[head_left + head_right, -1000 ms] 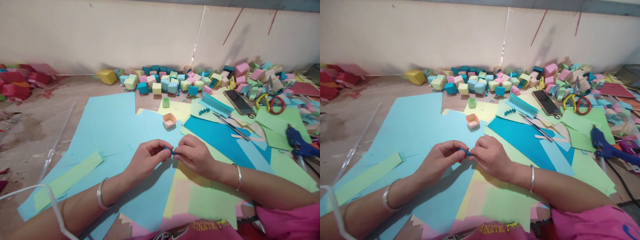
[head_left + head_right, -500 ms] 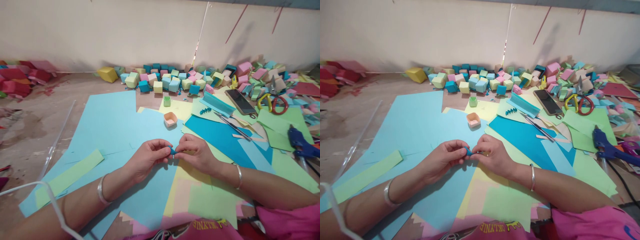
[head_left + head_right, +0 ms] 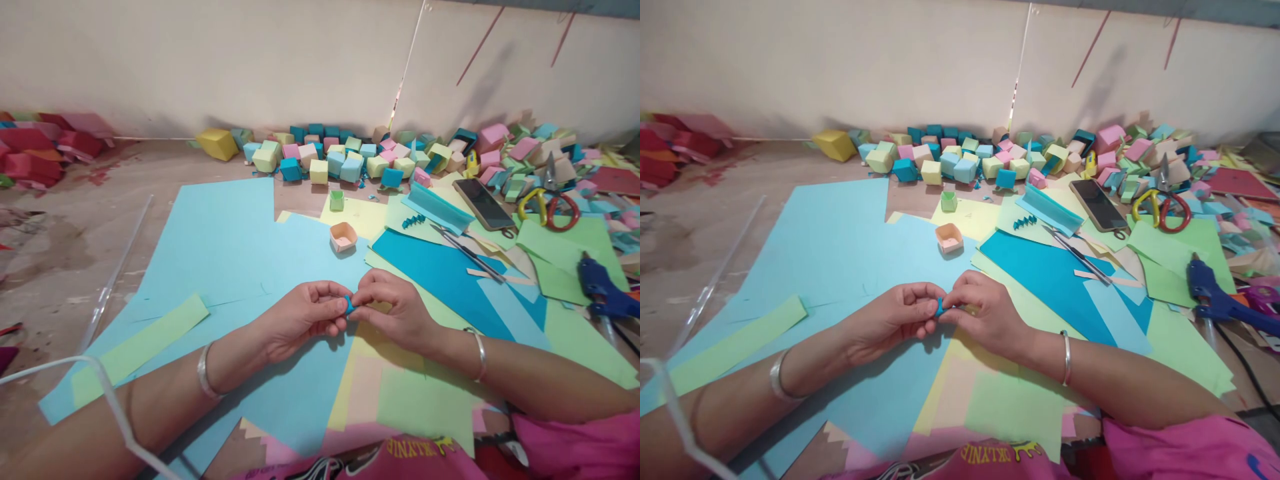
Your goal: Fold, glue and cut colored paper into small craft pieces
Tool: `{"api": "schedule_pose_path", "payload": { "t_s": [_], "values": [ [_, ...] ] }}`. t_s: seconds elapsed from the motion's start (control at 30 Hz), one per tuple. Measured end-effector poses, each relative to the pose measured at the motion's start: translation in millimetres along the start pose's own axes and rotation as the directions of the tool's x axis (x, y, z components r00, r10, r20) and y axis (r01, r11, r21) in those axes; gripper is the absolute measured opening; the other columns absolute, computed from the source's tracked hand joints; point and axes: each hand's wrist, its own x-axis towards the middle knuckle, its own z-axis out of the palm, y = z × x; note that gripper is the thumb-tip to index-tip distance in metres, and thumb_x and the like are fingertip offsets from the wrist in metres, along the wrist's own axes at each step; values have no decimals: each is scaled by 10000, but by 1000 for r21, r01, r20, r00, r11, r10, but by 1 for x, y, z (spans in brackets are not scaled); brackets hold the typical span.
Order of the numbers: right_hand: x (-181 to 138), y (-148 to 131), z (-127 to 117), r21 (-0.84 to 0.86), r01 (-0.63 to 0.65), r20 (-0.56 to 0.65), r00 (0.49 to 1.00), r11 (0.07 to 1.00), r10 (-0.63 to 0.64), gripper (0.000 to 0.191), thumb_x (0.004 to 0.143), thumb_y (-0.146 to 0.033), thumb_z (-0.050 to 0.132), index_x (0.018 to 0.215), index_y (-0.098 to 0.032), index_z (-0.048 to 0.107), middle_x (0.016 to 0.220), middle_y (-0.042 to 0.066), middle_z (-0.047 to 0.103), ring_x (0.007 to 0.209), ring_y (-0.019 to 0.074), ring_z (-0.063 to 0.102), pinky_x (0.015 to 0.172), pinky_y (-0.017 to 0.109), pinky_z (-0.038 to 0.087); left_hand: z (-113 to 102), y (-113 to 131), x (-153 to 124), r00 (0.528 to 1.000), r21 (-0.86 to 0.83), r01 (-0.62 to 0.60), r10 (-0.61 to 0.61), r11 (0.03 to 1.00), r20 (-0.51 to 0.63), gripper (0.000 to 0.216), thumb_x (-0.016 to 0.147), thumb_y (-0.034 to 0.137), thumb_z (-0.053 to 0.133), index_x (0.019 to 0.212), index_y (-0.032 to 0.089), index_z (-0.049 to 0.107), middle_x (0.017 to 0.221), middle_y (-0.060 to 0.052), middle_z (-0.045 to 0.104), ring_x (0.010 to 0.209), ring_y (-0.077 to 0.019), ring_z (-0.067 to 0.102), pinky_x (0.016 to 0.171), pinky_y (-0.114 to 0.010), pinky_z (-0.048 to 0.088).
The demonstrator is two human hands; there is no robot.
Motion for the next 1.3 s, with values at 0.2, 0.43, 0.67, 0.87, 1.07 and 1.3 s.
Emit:
{"api": "schedule_pose_path", "payload": {
  "t_s": [0.2,0.43,0.67,0.87,1.07,1.3],
  "values": [
    [-1,1,4,48,-40,-45,998,998,42,63,763,-135,738,762,-187,702,747,4,622,702,122,594,646,260,479,-2,-3,2,999,-1,-37,37,999,-8,296,738,293,808,901,140,613,639,7,637,518,-54,551,526,-172,466],
    [-3,1,4,53,30,-78,997,998,-26,35,789,-193,726,760,-207,712,741,7,636,697,123,598,627,250,491,0,-7,3,993,-33,-111,113,993,36,280,724,268,820,852,140,606,662,15,638,540,-56,571,544,-174,468],
    [-4,-2,6,44,18,-99,995,999,-14,26,796,-196,725,781,-196,704,742,11,626,685,118,593,615,245,484,-3,-10,7,991,-85,-78,87,993,100,286,715,264,826,863,150,610,703,10,643,557,-65,581,565,-195,456],
    [-5,-6,6,23,28,-108,994,999,-25,99,780,-201,744,788,-202,645,734,-10,610,677,111,563,617,244,460,-3,-10,7,992,-73,-63,71,995,108,293,676,234,847,830,140,616,769,5,626,608,-56,556,563,-182,423],
    [-6,-12,4,30,16,-78,997,999,-13,223,736,-145,763,888,-204,610,751,-24,584,671,106,530,624,246,450,-3,-9,6,991,-71,-50,59,996,120,310,641,215,862,765,139,588,760,7,614,600,-60,542,549,-182,412],
    [0,-9,-1,-181,319,-67,940,930,-335,161,850,-94,610,910,-215,697,765,21,499,733,150,496,618,287,428,1,-11,9,992,-129,-60,73,990,104,258,714,228,816,741,133,578,662,27,573,556,-50,518,539,-164,396]
  ]
}}
